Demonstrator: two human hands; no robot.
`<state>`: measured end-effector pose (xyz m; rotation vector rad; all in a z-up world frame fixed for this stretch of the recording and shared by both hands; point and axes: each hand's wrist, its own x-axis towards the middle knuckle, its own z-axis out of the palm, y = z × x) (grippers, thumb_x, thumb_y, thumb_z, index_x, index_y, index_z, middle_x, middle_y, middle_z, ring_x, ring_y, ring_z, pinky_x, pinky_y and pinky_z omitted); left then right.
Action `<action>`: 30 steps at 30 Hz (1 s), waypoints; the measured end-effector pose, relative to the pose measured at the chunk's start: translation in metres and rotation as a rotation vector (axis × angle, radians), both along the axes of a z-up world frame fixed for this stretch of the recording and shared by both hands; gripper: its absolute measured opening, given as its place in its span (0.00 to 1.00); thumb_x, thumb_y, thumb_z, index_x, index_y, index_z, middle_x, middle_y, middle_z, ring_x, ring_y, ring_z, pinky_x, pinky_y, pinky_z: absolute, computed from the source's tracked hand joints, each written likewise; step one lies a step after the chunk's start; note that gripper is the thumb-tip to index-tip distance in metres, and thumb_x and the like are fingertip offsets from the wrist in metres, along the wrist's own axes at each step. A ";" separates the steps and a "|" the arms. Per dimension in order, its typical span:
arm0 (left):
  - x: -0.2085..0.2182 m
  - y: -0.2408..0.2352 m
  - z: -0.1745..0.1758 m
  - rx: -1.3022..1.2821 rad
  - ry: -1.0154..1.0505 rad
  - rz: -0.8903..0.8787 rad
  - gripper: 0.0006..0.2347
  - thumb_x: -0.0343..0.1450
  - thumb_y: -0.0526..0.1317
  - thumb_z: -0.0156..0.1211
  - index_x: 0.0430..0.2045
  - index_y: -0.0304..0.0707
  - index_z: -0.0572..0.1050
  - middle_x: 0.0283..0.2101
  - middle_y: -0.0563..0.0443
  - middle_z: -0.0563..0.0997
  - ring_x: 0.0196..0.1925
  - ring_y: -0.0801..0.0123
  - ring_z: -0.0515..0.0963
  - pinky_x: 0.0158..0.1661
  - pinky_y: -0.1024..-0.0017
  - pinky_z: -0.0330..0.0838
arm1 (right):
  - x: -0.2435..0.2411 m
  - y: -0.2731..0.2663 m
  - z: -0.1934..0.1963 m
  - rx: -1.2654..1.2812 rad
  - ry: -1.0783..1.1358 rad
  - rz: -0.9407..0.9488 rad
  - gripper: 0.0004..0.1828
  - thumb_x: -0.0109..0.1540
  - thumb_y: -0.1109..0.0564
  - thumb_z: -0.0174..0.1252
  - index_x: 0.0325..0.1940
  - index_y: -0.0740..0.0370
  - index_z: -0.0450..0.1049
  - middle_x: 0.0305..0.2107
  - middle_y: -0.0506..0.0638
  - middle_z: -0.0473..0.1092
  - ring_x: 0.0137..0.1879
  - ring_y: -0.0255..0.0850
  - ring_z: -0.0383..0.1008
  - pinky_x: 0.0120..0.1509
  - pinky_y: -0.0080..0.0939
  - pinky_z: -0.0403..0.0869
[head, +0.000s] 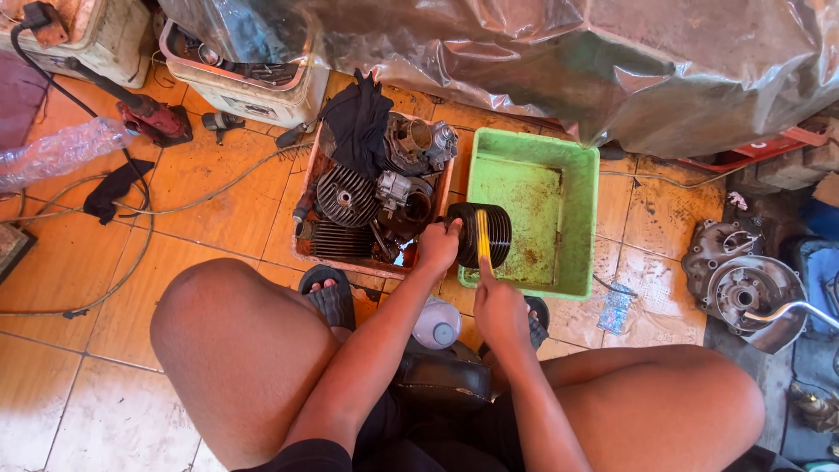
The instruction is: Cleaning a motorcycle engine cylinder using a brush and cloth with cleaning fluid
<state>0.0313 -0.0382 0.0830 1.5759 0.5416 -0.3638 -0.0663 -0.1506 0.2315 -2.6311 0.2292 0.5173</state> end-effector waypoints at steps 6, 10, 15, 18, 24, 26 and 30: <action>0.009 -0.003 -0.009 0.037 0.042 0.050 0.19 0.75 0.48 0.56 0.12 0.42 0.72 0.15 0.52 0.73 0.18 0.70 0.69 0.21 0.71 0.63 | 0.054 0.005 0.005 -0.025 0.049 0.079 0.28 0.69 0.55 0.44 0.74 0.59 0.66 0.27 0.65 0.78 0.33 0.59 0.82 0.40 0.56 0.79; 0.021 -0.004 -0.029 0.071 0.052 0.028 0.20 0.75 0.49 0.56 0.13 0.40 0.73 0.16 0.50 0.73 0.19 0.66 0.71 0.22 0.66 0.64 | 0.014 0.003 0.014 -0.100 0.174 0.126 0.30 0.68 0.55 0.41 0.76 0.56 0.59 0.31 0.70 0.78 0.42 0.69 0.80 0.44 0.67 0.77; 0.014 -0.002 -0.028 0.165 0.044 -0.051 0.22 0.73 0.54 0.57 0.24 0.27 0.79 0.29 0.31 0.81 0.40 0.41 0.83 0.37 0.52 0.74 | 0.057 -0.006 -0.026 0.050 0.025 0.034 0.29 0.67 0.58 0.44 0.74 0.60 0.66 0.30 0.69 0.78 0.39 0.66 0.80 0.38 0.61 0.79; 0.008 -0.005 -0.015 0.094 0.078 0.048 0.18 0.75 0.50 0.56 0.19 0.35 0.76 0.23 0.45 0.78 0.29 0.64 0.78 0.31 0.65 0.73 | 0.074 -0.024 -0.073 0.121 0.001 -0.002 0.26 0.68 0.57 0.46 0.72 0.58 0.69 0.30 0.66 0.78 0.37 0.62 0.81 0.35 0.56 0.79; 0.008 -0.008 -0.048 0.060 0.065 0.042 0.18 0.75 0.49 0.57 0.18 0.35 0.78 0.21 0.45 0.78 0.27 0.62 0.77 0.28 0.64 0.71 | 0.002 -0.003 0.034 -0.009 0.168 -0.015 0.29 0.68 0.54 0.43 0.75 0.49 0.62 0.39 0.70 0.78 0.52 0.71 0.77 0.60 0.76 0.71; 0.006 -0.008 -0.043 0.042 0.055 0.047 0.18 0.75 0.49 0.57 0.18 0.36 0.77 0.21 0.45 0.78 0.26 0.62 0.77 0.27 0.65 0.70 | -0.012 -0.006 0.017 -0.083 0.161 0.015 0.29 0.69 0.53 0.42 0.76 0.47 0.61 0.40 0.69 0.78 0.55 0.72 0.75 0.65 0.76 0.66; 0.005 -0.007 -0.036 0.015 0.035 0.066 0.19 0.76 0.48 0.56 0.17 0.35 0.76 0.20 0.46 0.76 0.24 0.64 0.75 0.25 0.66 0.67 | 0.010 0.002 0.022 -0.014 0.146 -0.023 0.28 0.68 0.54 0.42 0.74 0.52 0.64 0.38 0.71 0.78 0.49 0.70 0.79 0.51 0.69 0.76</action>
